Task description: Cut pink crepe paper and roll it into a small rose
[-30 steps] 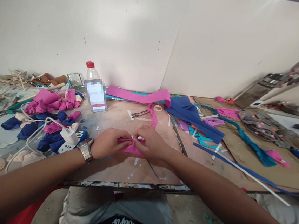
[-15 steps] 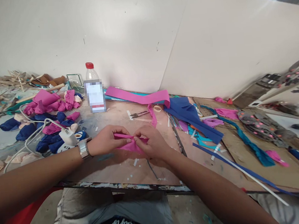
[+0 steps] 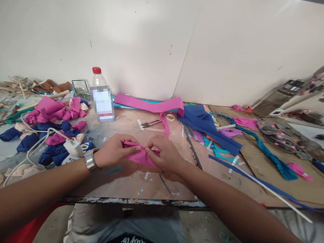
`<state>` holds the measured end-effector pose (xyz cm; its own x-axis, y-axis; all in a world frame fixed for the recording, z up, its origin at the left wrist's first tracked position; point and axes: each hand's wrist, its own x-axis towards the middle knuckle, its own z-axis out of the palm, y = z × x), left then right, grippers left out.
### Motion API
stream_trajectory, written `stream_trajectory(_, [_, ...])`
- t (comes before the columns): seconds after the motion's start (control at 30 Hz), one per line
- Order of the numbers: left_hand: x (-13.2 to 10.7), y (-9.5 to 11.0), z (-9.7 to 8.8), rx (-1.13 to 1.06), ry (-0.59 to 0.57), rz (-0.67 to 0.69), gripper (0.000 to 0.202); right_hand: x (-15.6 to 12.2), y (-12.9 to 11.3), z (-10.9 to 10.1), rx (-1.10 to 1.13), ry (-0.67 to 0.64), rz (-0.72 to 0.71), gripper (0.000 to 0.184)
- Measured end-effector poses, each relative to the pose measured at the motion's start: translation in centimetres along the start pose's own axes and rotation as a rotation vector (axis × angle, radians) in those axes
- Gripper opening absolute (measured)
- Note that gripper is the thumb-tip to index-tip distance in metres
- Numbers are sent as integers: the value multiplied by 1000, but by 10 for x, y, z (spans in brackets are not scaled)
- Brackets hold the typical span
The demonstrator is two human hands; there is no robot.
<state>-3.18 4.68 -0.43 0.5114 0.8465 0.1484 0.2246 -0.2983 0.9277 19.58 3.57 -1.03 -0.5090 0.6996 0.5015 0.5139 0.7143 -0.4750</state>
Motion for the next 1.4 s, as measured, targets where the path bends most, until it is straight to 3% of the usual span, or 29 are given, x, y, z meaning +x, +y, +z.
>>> stream_trajectory(0.23, [0, -1, 0, 14, -1, -1, 26, 0, 0, -1, -1, -19, -3, 14])
stream_trajectory(0.43, [0, -1, 0, 40, -69, -6, 24, 1, -5, -3, -44, -51, -70, 12])
stream_trajectory(0.73, [-1, 1, -1, 146, -7, 37, 23, 1, 0, -3, -46, -42, -35, 7])
stream_trajectory(1.03, [-4, 2, -1, 357, -64, 122, 17, 5, -6, -2, -94, -105, -177, 11])
stream_trajectory(1.17, [-5, 3, -1, 374, -70, 157, 16, 5, -4, -2, -79, -110, -172, 12])
stream_trajectory(1.4, [-6, 4, -2, 429, -98, 104, 24, 4, 0, -4, -43, -101, -93, 10])
